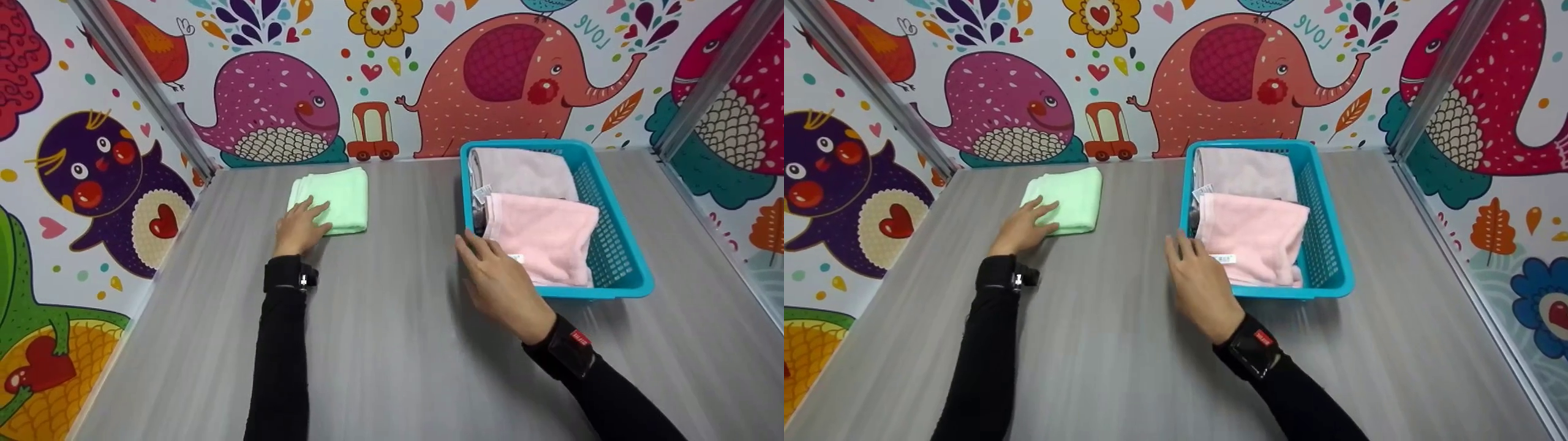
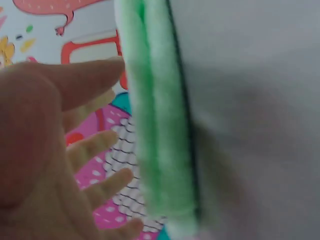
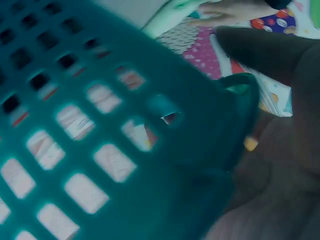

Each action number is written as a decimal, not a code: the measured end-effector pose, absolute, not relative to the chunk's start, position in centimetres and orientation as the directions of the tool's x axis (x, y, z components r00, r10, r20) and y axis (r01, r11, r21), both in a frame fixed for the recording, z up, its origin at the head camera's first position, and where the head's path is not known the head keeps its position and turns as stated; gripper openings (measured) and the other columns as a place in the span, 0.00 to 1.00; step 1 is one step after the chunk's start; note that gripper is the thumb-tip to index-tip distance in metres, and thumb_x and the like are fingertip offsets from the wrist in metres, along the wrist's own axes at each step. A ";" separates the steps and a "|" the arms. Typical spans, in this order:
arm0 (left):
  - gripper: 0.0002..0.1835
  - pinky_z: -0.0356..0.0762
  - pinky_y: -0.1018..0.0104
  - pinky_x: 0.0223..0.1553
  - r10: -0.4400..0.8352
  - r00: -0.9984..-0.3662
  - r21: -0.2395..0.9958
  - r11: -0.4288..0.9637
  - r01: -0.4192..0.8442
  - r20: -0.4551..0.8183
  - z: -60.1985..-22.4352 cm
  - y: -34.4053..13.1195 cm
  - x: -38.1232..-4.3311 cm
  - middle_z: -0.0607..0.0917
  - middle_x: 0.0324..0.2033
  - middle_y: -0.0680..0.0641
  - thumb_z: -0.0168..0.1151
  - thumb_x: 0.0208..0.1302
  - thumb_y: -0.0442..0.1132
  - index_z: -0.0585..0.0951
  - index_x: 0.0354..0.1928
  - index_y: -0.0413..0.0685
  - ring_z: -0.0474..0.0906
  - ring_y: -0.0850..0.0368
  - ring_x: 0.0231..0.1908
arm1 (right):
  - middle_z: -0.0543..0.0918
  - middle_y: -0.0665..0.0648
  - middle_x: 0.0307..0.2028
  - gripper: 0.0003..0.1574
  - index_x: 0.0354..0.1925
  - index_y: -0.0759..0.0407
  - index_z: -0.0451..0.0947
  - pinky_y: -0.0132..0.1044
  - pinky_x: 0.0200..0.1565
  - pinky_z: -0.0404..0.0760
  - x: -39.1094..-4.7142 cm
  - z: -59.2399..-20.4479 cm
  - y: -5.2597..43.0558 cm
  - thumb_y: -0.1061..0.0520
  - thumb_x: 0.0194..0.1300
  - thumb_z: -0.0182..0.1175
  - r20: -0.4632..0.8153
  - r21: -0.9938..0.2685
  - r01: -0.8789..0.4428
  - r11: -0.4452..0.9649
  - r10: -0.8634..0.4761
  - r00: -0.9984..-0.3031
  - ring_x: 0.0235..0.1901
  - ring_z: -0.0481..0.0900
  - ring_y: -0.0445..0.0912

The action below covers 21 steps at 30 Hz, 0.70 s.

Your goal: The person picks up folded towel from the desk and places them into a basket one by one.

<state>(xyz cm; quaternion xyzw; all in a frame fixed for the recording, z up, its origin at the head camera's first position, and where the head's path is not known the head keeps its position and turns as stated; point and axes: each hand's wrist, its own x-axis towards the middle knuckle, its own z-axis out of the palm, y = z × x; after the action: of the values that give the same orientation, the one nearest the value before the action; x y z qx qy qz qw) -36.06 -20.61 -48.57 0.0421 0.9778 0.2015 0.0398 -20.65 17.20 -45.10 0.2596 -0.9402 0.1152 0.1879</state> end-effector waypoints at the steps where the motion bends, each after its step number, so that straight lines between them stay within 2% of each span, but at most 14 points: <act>1: 0.31 0.48 0.30 0.76 0.102 -0.991 0.408 0.911 0.060 -0.082 -48.8 -20.9 -36.1 0.55 0.81 0.40 0.58 0.76 0.50 0.67 0.78 0.57 0.48 0.34 0.80 | 0.75 0.72 0.67 0.45 0.70 0.71 0.71 0.55 0.49 0.86 -20.7 -45.3 17.2 0.64 0.56 0.76 0.420 -0.127 -0.524 0.842 -0.433 -0.798 0.58 0.79 0.64; 5: 0.30 0.45 0.35 0.78 0.124 -0.983 0.443 0.895 0.051 -0.138 -49.4 -21.5 -36.1 0.55 0.81 0.39 0.57 0.77 0.50 0.68 0.77 0.57 0.46 0.33 0.80 | 0.72 0.78 0.68 0.48 0.69 0.77 0.68 0.56 0.50 0.85 -20.9 -45.9 17.3 0.66 0.54 0.75 0.434 -0.139 -0.516 0.845 -0.417 -0.799 0.59 0.80 0.67; 11: 0.30 0.52 0.36 0.77 0.151 -0.976 0.390 0.917 0.079 -0.156 -49.2 -20.4 -35.2 0.59 0.80 0.39 0.58 0.76 0.51 0.69 0.77 0.60 0.50 0.34 0.79 | 0.71 0.78 0.69 0.45 0.70 0.77 0.68 0.55 0.56 0.83 -21.2 -46.0 17.0 0.65 0.58 0.73 0.413 -0.132 -0.497 0.857 -0.409 -0.814 0.61 0.81 0.65; 16: 0.30 0.59 0.35 0.73 0.227 -0.963 0.326 0.930 0.169 -0.147 -49.2 -17.7 -33.9 0.60 0.80 0.41 0.58 0.76 0.53 0.68 0.77 0.64 0.55 0.34 0.77 | 0.73 0.77 0.67 0.37 0.68 0.77 0.69 0.53 0.51 0.86 -21.5 -46.3 16.9 0.64 0.65 0.66 0.430 -0.065 -0.481 0.874 -0.411 -0.804 0.57 0.83 0.63; 21: 0.30 0.65 0.34 0.70 0.299 -0.948 0.246 0.933 0.264 -0.113 -49.4 -15.0 -32.1 0.65 0.78 0.42 0.60 0.74 0.55 0.70 0.76 0.67 0.59 0.31 0.74 | 0.75 0.78 0.65 0.34 0.66 0.78 0.71 0.53 0.46 0.86 -21.8 -46.6 16.9 0.64 0.65 0.64 0.468 -0.005 -0.486 0.874 -0.428 -0.773 0.53 0.84 0.64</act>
<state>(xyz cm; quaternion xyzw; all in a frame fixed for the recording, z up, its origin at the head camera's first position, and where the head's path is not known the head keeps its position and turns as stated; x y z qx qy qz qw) -32.14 -15.01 -49.42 0.1436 0.9802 0.1146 0.0746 -21.80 16.95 -46.63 0.2433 -0.9395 0.0628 0.2330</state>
